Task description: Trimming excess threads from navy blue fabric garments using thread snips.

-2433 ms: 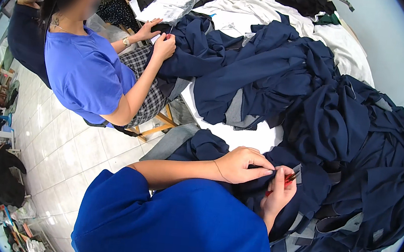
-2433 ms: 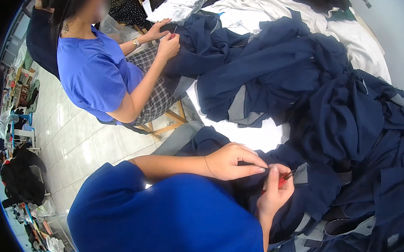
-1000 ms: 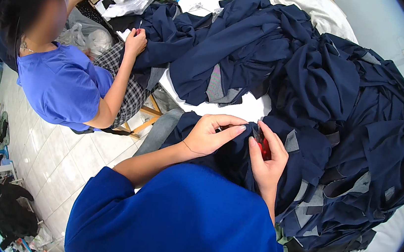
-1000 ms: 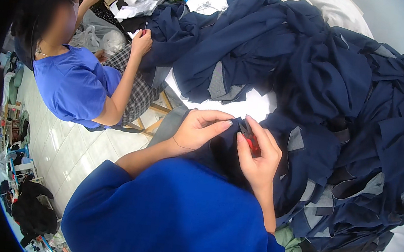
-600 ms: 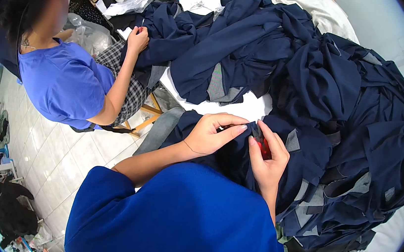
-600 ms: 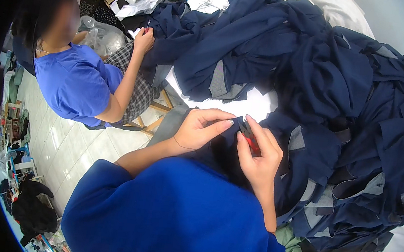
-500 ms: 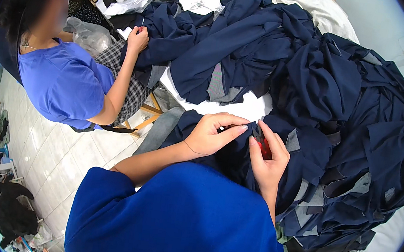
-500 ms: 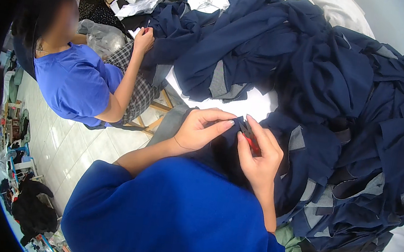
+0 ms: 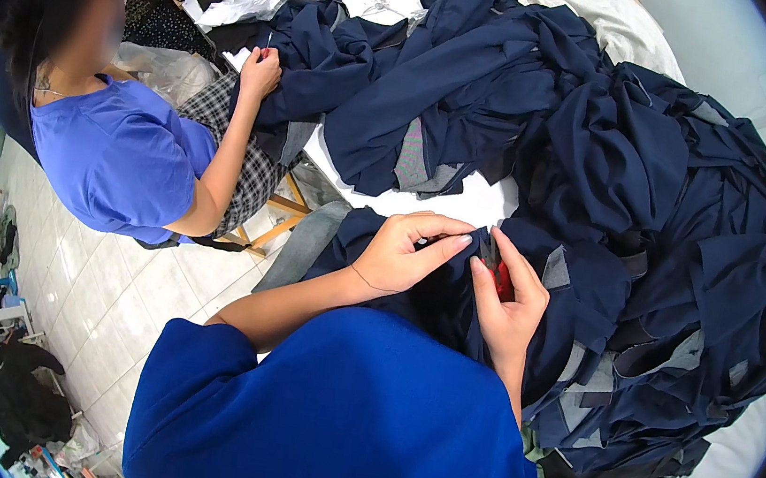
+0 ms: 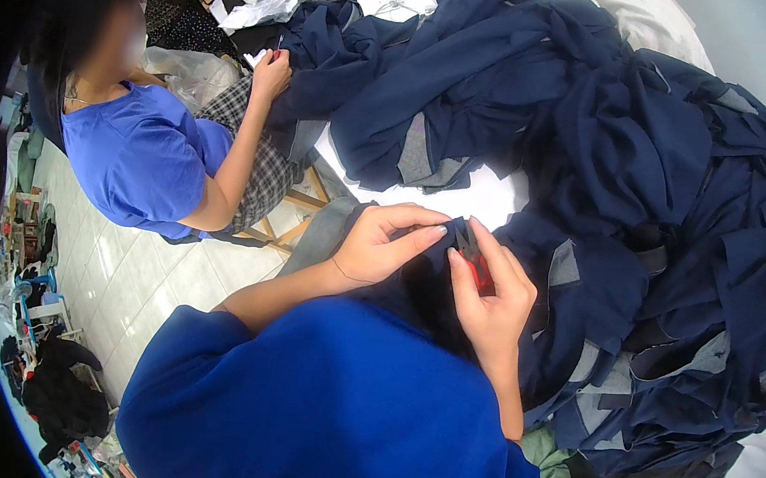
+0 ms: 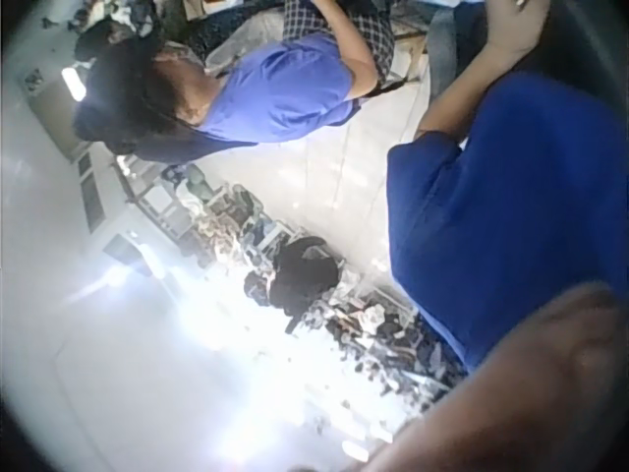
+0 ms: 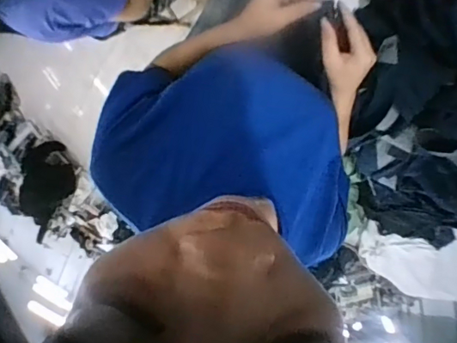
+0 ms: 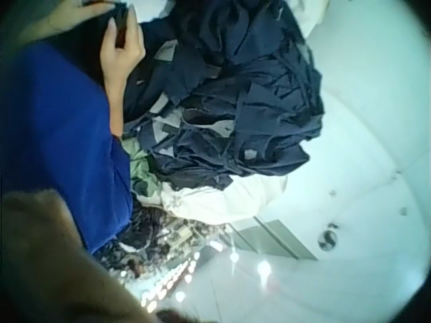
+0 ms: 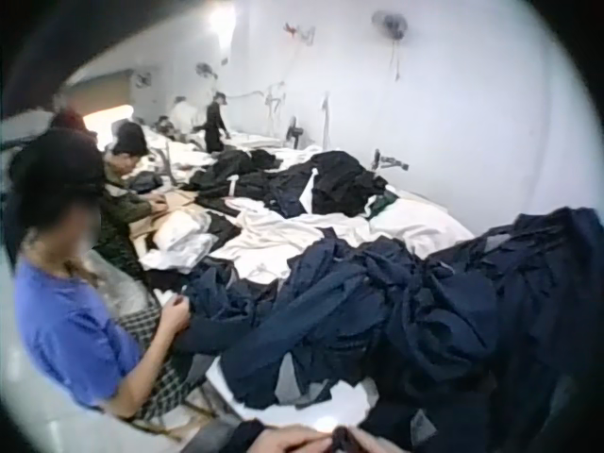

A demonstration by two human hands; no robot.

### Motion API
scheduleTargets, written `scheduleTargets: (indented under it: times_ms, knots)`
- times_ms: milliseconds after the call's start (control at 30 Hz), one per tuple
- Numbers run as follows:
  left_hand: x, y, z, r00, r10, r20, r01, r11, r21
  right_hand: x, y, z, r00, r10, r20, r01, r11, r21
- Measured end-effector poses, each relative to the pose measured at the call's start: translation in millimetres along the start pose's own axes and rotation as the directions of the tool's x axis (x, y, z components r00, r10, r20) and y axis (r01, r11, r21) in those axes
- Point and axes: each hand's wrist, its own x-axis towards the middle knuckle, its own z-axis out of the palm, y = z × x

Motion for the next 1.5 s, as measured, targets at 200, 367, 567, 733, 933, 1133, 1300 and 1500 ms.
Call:
scheduleTargets:
  times_ms: [200,367,567,733,933,1133,1300,1500]
  knots:
    - [1,4,3,1.000,0.012,-0.019,-0.013,1.000,-0.015,-1,-1,-2,0.998,0.055,0.021,-0.054,0.998,-0.008]
    - [0,1,1,0.990,0.138,-0.001,-0.135,0.971,0.195,-1,1,0,0.999,0.043,-0.002,-0.043,0.999,0.007]
    - [1,1,4,0.976,0.218,-0.016,-0.206,0.944,0.257,-12,10,11,0.950,0.312,0.025,-0.297,0.873,0.386]
    - [2,1,0,0.991,0.122,0.062,-0.133,0.961,0.242,-16,10,13,0.838,0.513,0.188,-0.493,0.562,0.664]
    - [-7,-3,6,1.000,-0.023,0.017,0.023,0.999,-0.024,-4,15,1,0.837,0.547,-0.023,-0.346,0.560,0.753]
    - [-3,0,2,1.000,-0.009,-0.006,0.009,1.000,0.010,-16,2,-3,0.936,0.349,0.049,-0.331,0.820,0.467]
    - [-1,7,1,0.993,0.115,-0.011,-0.112,0.983,0.146,-10,-2,5,0.983,0.183,0.033,-0.182,0.905,0.384]
    - [-2,-7,9,0.958,0.278,0.064,-0.281,0.881,0.381,-16,9,8,0.969,0.230,-0.087,-0.205,0.951,0.230]
